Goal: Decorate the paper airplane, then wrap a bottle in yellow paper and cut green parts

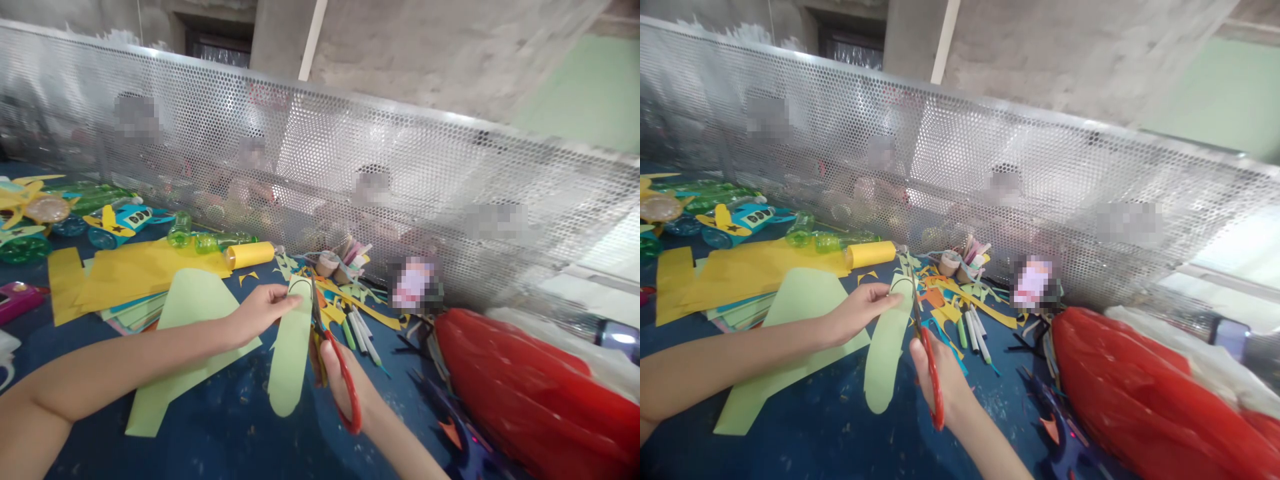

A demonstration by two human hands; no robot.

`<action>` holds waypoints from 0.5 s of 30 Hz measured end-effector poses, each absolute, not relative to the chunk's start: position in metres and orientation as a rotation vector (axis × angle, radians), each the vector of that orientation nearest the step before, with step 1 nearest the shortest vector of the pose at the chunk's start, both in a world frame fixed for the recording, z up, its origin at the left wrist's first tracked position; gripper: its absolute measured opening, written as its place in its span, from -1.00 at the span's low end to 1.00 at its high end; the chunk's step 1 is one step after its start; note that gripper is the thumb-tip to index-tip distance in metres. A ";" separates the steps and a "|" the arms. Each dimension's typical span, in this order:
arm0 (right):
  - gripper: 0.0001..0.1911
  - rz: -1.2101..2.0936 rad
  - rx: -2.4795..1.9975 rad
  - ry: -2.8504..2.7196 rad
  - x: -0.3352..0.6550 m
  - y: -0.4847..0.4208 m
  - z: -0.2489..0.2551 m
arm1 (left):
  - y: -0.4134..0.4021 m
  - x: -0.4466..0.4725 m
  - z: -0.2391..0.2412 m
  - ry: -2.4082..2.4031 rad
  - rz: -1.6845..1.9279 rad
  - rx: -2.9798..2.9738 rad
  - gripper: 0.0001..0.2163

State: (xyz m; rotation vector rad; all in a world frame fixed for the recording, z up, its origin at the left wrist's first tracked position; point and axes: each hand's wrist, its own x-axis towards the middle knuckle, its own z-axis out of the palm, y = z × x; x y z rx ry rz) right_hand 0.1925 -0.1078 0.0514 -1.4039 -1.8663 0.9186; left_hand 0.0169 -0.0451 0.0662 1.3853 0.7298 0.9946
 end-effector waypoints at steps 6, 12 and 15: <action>-0.37 0.842 -1.406 -1.848 0.192 -0.109 0.047 | -0.046 0.018 0.066 0.703 0.976 1.367 -0.69; -0.41 0.914 -1.371 -1.754 0.190 -0.109 0.042 | -0.048 0.018 0.069 0.729 0.979 1.396 -0.68; -0.41 0.889 -1.396 -1.723 0.190 -0.109 0.040 | -0.048 0.018 0.070 0.736 0.981 1.404 -0.68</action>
